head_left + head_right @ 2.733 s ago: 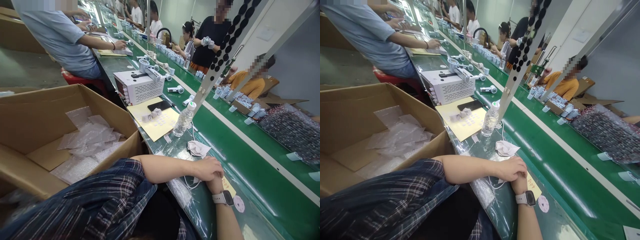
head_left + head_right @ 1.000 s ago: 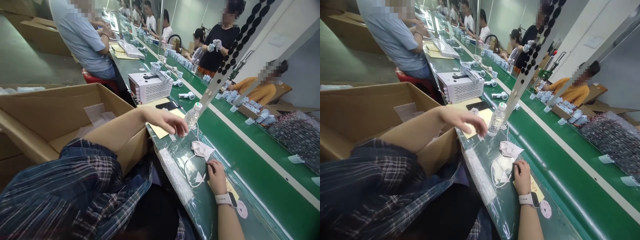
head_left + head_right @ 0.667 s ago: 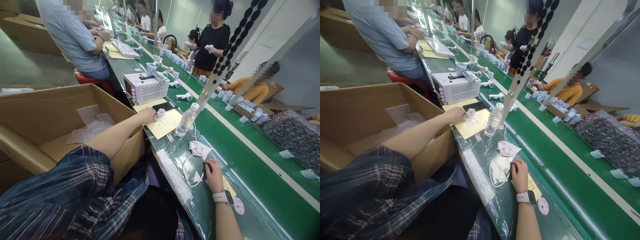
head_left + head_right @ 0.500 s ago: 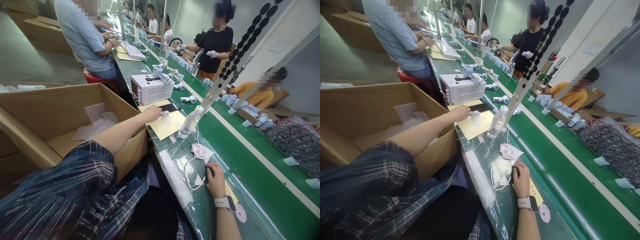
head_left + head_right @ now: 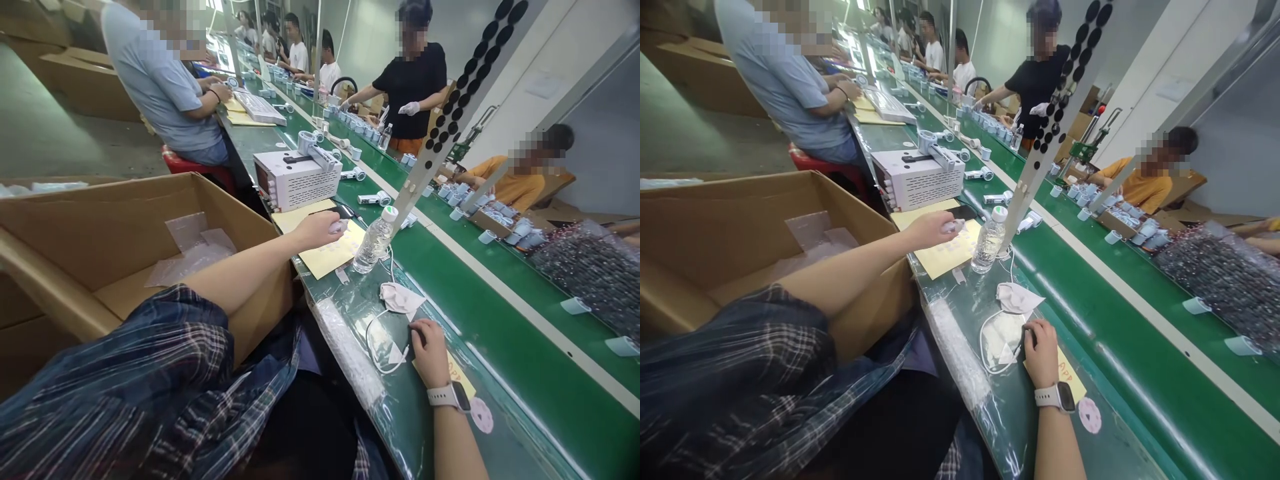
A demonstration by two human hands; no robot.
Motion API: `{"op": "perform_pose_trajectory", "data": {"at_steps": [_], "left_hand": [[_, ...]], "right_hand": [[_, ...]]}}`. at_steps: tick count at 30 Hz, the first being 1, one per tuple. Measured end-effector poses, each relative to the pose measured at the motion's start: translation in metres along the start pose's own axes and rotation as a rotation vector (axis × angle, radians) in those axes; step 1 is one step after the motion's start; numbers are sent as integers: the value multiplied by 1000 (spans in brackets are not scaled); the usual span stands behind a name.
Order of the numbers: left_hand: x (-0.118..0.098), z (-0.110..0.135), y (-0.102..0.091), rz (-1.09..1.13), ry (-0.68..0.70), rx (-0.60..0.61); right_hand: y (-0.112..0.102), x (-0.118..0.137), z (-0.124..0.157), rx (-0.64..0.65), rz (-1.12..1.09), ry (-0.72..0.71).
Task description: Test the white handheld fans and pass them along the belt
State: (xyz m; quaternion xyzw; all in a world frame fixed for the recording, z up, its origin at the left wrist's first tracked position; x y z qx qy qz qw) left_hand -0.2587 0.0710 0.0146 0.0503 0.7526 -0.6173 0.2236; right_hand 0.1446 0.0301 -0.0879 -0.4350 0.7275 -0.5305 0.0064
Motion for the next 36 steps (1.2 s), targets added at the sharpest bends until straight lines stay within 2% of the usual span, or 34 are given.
{"op": "perform_pose_trajectory", "data": {"at_steps": [5,12,16,24,30,36], "left_hand": [[21,-8,23,-29,-21,-58],[83,-31,23,2,-191,-198],[104,-44,27,32,-281,-217],[98,-59,33,9,-229,-319],[103,-57,41,-44,-256,-206],[103,-59,38,-15,-189,-191]], "right_hand": [[0,1,0,11,-12,7],[0,2,1,9,-20,30],[-1,1,1,15,-30,62],[-4,0,1,4,-44,83],[-4,-1,0,-2,-42,69],[-3,1,0,18,-48,55]]}}
Point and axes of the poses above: each hand's wrist, its own z-axis away from the middle knuckle, its own y-axis out of the palm, x = y × z, the point moved 3 cm from there along -z, towards the middle knuckle, and after that the axes turned 12 degrees about -y, right-handed, at the moved point
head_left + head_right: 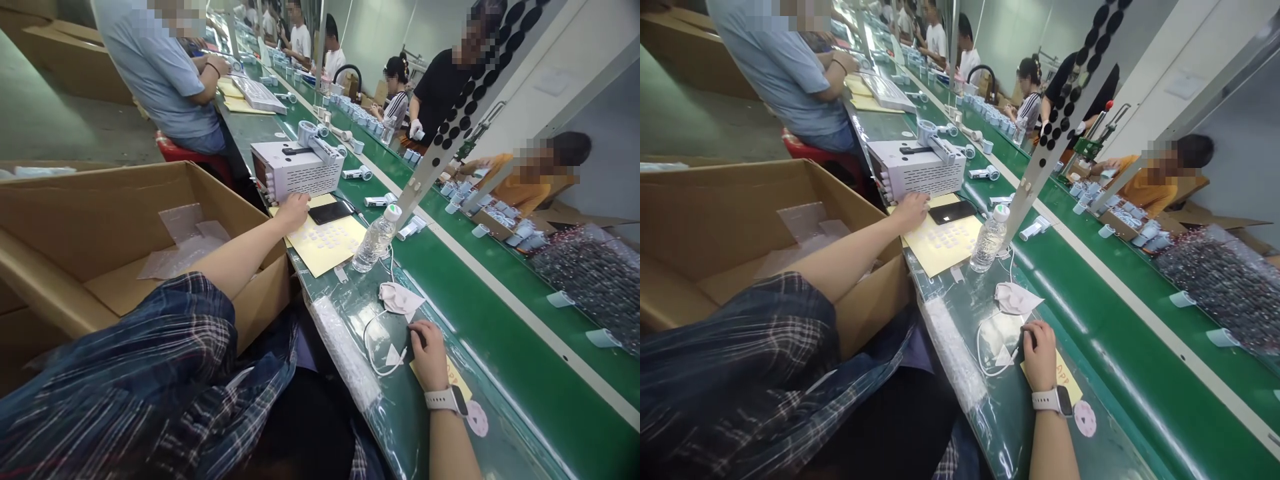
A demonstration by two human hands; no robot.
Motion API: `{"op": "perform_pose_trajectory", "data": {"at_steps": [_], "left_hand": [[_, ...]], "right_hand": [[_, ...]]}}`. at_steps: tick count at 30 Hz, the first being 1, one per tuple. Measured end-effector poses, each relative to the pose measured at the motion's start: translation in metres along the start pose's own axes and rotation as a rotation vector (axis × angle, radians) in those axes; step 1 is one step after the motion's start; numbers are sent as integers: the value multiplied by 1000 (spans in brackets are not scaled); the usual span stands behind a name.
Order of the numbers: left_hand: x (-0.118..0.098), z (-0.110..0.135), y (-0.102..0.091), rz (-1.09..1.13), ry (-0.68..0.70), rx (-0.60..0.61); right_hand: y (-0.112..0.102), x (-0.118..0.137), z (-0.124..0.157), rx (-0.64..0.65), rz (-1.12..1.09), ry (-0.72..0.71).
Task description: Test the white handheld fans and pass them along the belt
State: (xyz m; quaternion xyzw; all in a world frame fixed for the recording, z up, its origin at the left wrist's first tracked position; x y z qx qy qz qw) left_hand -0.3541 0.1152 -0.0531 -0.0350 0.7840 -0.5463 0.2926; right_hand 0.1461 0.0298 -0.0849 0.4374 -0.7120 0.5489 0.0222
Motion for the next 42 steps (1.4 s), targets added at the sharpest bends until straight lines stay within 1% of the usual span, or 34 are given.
{"op": "perform_pose_trajectory", "data": {"at_steps": [5,7,9,12,14,16,18,19,21,24,26,28,30,31,33,34,36,39,42], "left_hand": [[-9,0,-4,47,34,-11],[-17,0,-11,70,36,-30],[-31,5,-25,144,77,-80],[-62,21,-56,344,232,-217],[-86,39,-78,451,367,-304],[-110,60,-94,533,529,-368],[-134,84,-102,610,681,-404],[-145,96,-104,650,741,-403],[-169,119,-101,738,827,-347],[-213,150,-86,835,924,-169],[-247,165,-67,784,996,-28],[-281,172,-40,665,1041,83],[-305,172,-8,532,994,192],[-313,170,10,464,938,255],[-318,168,46,329,836,389],[-316,169,61,275,799,440],[-308,171,87,206,779,509],[-296,174,111,137,791,583],[-294,174,121,85,804,621]], "right_hand": [[1,2,-1,-5,1,-14],[1,2,-1,-5,1,-9],[2,2,-1,-2,-1,-1],[2,1,0,-2,-3,9],[2,2,0,-4,-3,10],[2,3,0,-4,-8,13],[2,3,0,-6,-17,16],[3,3,-1,-8,-21,17],[3,4,-1,-16,-28,15],[3,5,-1,-27,-35,11],[2,6,-1,-30,-37,8],[2,7,-1,-29,-35,7],[2,9,-1,-25,-30,8],[2,10,-1,-24,-29,10],[2,11,-1,-21,-28,13],[2,11,0,-20,-31,14],[1,11,1,-17,-42,19],[2,11,2,-16,-68,29],[3,11,1,-12,-90,41]]}}
Point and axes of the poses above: each hand's wrist, its own z-axis away from the middle knuckle, its own y-axis out of the palm, x = y × z, the point moved 3 cm from there along -z, towards the middle knuckle, and after that the axes turned 12 degrees about -y, right-handed, at the moved point
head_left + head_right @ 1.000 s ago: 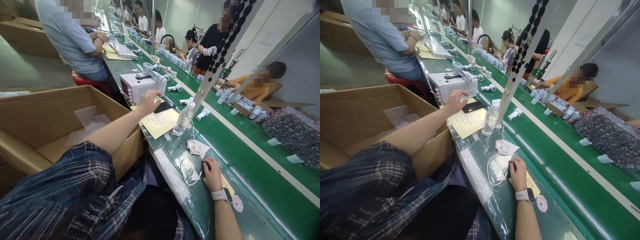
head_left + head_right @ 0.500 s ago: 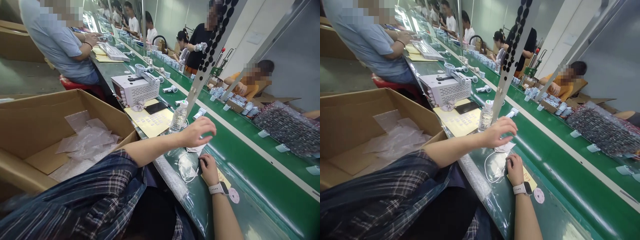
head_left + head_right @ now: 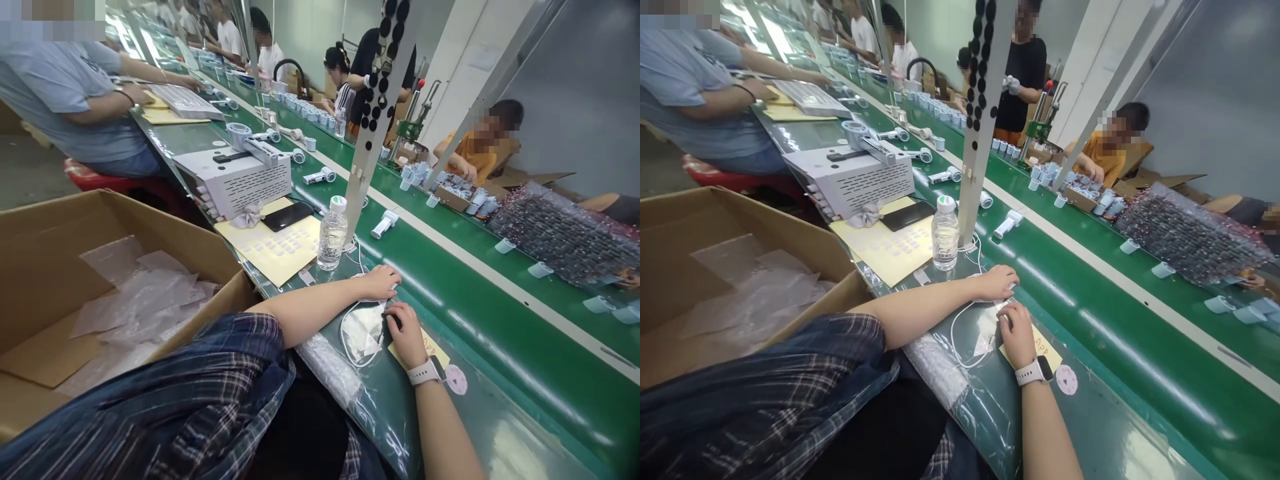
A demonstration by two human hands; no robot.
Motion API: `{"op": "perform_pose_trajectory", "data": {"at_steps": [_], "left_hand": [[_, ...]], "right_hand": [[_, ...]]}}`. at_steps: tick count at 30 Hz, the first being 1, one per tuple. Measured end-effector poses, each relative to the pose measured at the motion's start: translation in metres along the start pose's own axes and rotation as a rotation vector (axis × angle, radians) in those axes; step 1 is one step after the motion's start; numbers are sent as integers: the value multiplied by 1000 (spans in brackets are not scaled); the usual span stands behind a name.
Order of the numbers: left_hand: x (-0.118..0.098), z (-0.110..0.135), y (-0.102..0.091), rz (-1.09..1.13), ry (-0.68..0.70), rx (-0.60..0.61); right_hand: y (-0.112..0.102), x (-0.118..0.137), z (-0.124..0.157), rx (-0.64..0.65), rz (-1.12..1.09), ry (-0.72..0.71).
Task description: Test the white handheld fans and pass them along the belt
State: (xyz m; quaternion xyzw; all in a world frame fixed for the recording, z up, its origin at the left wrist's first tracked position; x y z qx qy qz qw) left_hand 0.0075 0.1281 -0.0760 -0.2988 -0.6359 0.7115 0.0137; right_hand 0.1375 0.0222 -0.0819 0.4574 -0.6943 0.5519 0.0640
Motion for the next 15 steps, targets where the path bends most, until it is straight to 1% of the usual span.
{"op": "perform_pose_trajectory", "data": {"at_steps": [4,6,8,10,12,13,15], "left_hand": [[0,-3,3,-21,35,18],[0,-2,5,-24,52,16],[0,-1,8,-25,64,9],[-1,0,9,-24,67,2],[-3,1,9,-21,63,-1],[-4,1,8,-18,59,0],[-6,3,5,-12,53,10]], "right_hand": [[-7,0,2,34,34,-11],[-18,2,9,52,134,-5],[-30,7,22,63,303,65],[-35,16,36,116,433,200],[-29,26,46,207,467,325],[-24,32,47,235,480,363],[-14,40,45,241,532,384]]}}
Point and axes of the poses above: each hand's wrist, its own z-axis away from the middle knuckle, its own y-axis out of the palm, x = y × z, the point moved 3 cm from there along -z, towards the middle knuckle, and after that the axes turned 12 degrees about -y, right-handed, at the moved point
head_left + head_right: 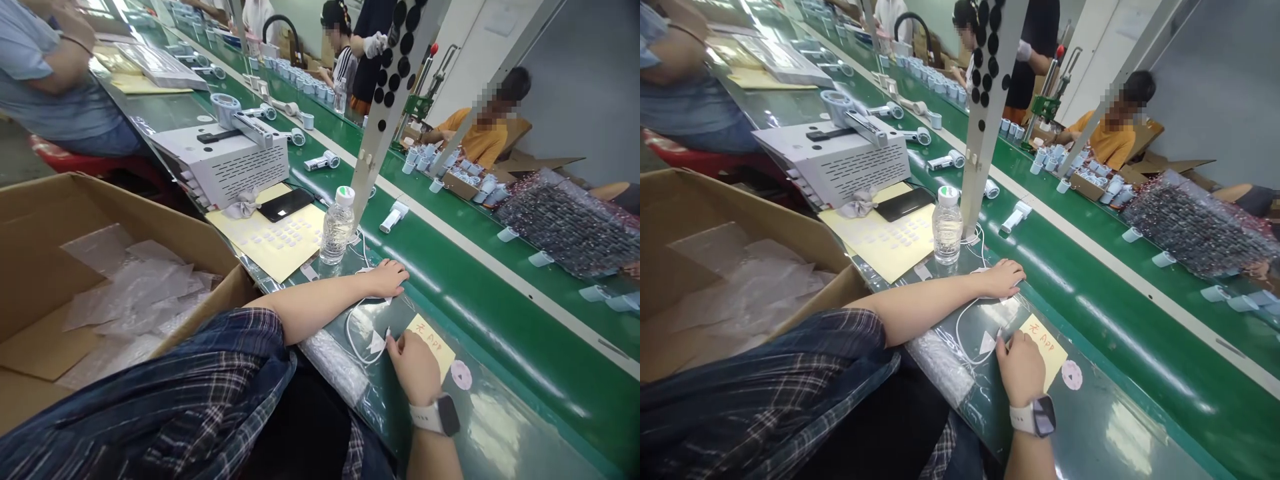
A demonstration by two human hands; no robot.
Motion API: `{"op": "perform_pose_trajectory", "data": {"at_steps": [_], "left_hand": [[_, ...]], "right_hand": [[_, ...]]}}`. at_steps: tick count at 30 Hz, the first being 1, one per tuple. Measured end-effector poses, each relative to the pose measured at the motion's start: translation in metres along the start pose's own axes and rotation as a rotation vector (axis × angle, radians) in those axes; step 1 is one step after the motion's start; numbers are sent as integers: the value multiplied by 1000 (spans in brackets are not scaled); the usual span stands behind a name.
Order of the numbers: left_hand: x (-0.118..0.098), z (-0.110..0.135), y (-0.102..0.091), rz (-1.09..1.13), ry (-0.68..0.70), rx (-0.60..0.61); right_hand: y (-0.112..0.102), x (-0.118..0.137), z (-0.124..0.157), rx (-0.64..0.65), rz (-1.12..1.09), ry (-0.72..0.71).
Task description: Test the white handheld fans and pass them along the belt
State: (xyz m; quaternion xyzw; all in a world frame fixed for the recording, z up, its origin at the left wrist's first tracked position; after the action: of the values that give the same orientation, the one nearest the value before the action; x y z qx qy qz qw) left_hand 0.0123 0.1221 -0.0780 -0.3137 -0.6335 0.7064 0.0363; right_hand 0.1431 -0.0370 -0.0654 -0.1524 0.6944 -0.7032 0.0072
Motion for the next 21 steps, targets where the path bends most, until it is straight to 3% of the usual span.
{"op": "perform_pose_trajectory", "data": {"at_steps": [3,9,21], "left_hand": [[-2,3,-5,11,-9,28],[-2,5,-10,41,-22,80],[-3,5,-11,71,5,126]], "right_hand": [[3,9,-9,-9,46,7],[-1,2,-12,16,-56,114],[-3,-6,-13,22,-194,159]]}}
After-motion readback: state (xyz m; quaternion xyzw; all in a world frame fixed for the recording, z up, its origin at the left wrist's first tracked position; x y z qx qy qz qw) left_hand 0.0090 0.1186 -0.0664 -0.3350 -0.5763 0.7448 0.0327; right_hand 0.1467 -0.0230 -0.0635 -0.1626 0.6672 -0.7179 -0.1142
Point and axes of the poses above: each hand's wrist, its own z-axis away from the middle knuckle, its own y-axis out of the palm, x = y × z, the point moved 3 cm from there along -z, towards the middle knuckle, and after that the axes turned 12 degrees about -y, right-handed, at the moved point
